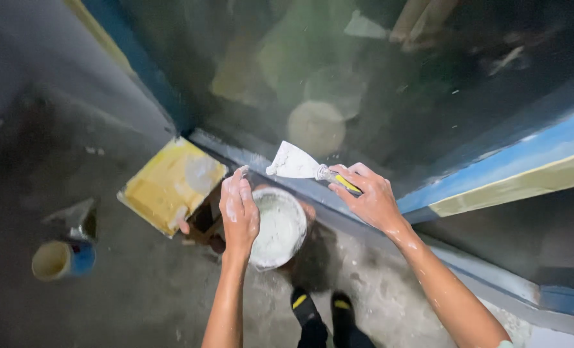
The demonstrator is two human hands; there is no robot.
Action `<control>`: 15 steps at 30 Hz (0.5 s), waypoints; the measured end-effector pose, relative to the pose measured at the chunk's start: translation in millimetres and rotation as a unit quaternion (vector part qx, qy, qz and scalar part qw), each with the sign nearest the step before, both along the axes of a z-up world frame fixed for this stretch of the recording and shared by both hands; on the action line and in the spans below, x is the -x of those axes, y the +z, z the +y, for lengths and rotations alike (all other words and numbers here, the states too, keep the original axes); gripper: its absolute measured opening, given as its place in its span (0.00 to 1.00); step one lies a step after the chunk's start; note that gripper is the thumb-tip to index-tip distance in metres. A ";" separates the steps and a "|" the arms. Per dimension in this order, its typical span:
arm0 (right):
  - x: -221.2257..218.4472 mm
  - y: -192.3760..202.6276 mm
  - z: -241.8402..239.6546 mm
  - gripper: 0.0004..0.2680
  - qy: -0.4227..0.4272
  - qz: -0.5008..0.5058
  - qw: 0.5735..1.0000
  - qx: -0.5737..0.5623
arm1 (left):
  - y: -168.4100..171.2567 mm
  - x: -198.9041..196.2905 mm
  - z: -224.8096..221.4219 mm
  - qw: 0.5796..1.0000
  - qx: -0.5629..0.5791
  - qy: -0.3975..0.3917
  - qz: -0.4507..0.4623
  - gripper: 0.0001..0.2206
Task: The person mixes putty inside a bucket using a putty knife, then scoops the putty and applies it along a wall edge using the putty knife and fingers.
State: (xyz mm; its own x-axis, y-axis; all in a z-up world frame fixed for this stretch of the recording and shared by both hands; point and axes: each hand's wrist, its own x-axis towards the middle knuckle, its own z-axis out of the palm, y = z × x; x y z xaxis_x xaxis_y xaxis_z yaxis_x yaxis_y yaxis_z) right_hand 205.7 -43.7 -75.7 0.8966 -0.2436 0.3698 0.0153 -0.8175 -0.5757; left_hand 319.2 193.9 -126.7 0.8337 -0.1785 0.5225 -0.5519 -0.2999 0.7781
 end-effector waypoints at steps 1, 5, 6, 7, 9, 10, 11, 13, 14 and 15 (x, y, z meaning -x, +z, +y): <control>3.8 12.1 -2.0 0.13 -0.005 -0.010 1.000 0.003 | 14.5 0.0 -3.5 1.000 0.003 -0.005 -0.010 0.15; 21.3 57.6 -12.8 0.13 -0.021 -0.046 0.999 0.017 | 59.1 -0.3 -21.6 0.999 0.014 -0.032 0.004 0.17; 27.1 67.6 -16.3 0.13 -0.025 -0.049 0.998 0.018 | 67.2 0.2 -27.1 0.999 0.014 -0.042 -0.019 0.18; 31.4 76.0 -20.9 0.13 -0.030 -0.057 0.998 0.021 | 75.6 2.2 -34.1 0.998 0.017 -0.047 -0.027 0.18; 42.6 90.6 -29.2 0.13 -0.037 -0.067 0.997 0.020 | 90.4 8.2 -47.6 0.998 0.037 -0.053 -0.022 0.18; 49.1 97.2 -33.1 0.13 -0.043 -0.074 0.996 0.022 | 97.3 13.4 -54.9 0.997 0.039 -0.059 -0.028 0.18; 55.3 103.4 -37.4 0.13 -0.049 -0.078 0.996 0.022 | 103.8 18.3 -62.5 0.996 0.050 -0.065 -0.017 0.19; 71.0 111.2 -42.2 0.13 -0.065 -0.082 0.994 0.019 | 115.2 28.4 -73.2 0.995 0.056 -0.082 -0.006 0.19; 78.8 112.9 -46.3 0.13 -0.072 -0.091 0.993 0.023 | 119.2 32.8 -79.6 0.994 0.055 -0.089 -0.003 0.19; 86.4 114.3 -50.0 0.13 -0.078 -0.100 0.992 0.028 | 122.9 37.1 -85.7 0.994 0.054 -0.096 0.000 0.20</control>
